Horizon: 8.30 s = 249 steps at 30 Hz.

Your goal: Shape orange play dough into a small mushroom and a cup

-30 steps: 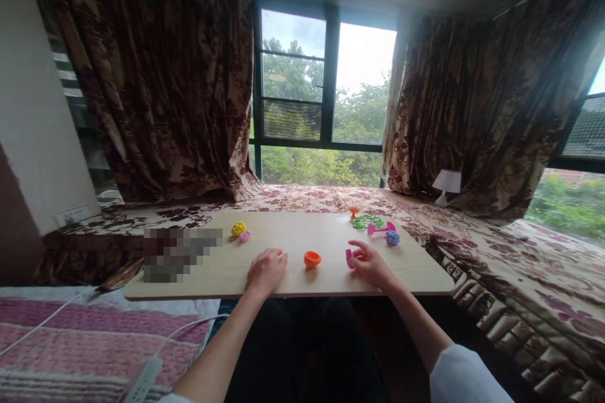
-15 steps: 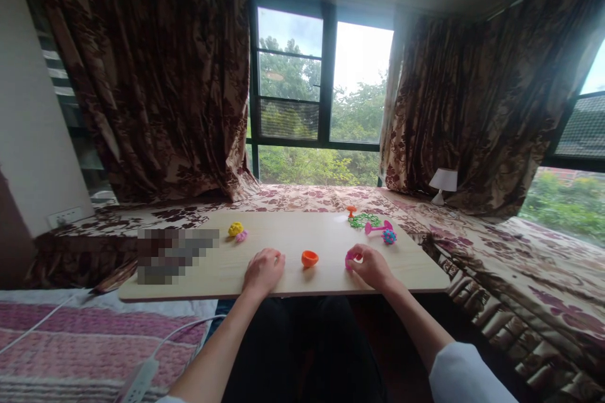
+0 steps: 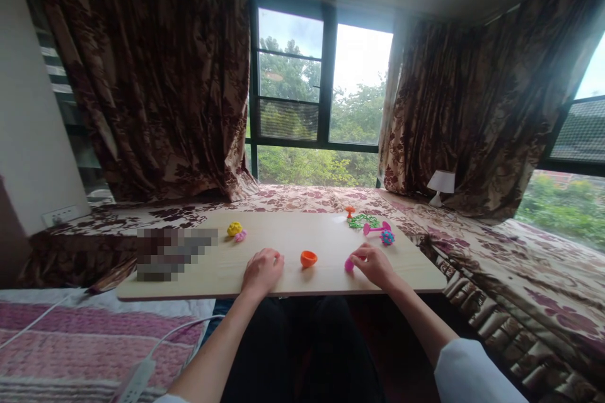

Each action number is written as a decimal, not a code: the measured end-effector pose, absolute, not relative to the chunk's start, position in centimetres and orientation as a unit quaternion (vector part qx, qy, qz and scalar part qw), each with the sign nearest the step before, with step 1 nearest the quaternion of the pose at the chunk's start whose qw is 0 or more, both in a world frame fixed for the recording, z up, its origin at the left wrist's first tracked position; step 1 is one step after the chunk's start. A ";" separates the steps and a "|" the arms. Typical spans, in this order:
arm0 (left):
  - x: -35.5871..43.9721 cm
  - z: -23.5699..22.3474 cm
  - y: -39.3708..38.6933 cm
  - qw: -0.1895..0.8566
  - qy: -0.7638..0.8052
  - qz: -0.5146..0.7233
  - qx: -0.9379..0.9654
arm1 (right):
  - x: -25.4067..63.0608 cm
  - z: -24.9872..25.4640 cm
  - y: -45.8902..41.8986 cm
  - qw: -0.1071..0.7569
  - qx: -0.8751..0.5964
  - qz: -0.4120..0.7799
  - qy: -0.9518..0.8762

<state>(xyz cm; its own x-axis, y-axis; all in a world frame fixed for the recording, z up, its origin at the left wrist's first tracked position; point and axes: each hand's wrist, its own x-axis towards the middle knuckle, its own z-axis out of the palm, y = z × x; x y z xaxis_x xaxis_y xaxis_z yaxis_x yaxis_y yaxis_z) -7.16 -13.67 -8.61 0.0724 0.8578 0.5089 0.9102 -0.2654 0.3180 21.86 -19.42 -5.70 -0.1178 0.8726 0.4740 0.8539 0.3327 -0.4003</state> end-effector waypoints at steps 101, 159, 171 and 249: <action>2.3 -9.0 -20.2 -0.361 -0.362 -0.488 -0.708 | 16.7 -5.8 -21.1 0.402 -0.535 0.160 -0.726; -6.3 -8.1 -13.6 -0.171 -0.568 -0.464 -0.658 | 21.9 -5.3 -16.0 0.129 -0.560 -0.041 -0.818; -6.2 -8.0 -13.8 -0.163 -0.576 -0.443 -0.667 | 20.4 -5.1 -17.9 0.148 -0.522 -0.034 -0.839; -6.4 -8.3 -13.8 -0.122 -0.574 -0.423 -0.691 | 18.9 -9.5 -21.5 0.134 -0.625 -0.021 -0.769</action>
